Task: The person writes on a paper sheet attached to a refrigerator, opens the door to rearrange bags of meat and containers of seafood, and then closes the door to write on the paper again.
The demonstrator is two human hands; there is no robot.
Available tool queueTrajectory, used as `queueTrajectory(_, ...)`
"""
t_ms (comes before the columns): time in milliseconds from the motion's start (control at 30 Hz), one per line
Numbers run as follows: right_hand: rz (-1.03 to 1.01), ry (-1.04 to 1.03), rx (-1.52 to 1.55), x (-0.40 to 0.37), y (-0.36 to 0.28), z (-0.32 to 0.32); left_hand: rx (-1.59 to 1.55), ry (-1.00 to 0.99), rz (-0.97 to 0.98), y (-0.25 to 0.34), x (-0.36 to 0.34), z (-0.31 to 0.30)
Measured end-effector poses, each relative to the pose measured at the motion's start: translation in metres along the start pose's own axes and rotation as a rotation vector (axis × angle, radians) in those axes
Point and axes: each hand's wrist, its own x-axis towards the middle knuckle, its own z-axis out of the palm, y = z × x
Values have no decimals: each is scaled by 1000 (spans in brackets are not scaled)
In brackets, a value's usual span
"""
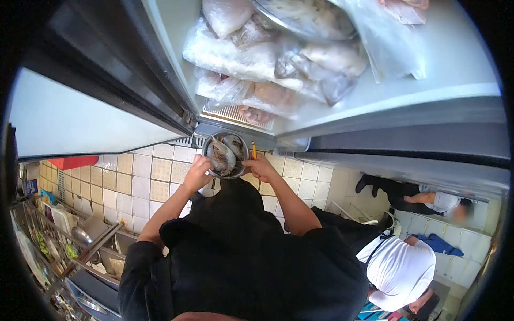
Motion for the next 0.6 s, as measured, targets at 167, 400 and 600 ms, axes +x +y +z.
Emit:
queueTrajectory(167,-2,177,138,76,36,-53,-29,-103,-123,-32,41,44)
queueTrajectory(400,-113,569,346,200,31,-103,-82,-268,-524,-19,71,43)
queueTrajectory(600,-256,505,688,281,-9,-133,-7,-525,-790,-43,-17,51)
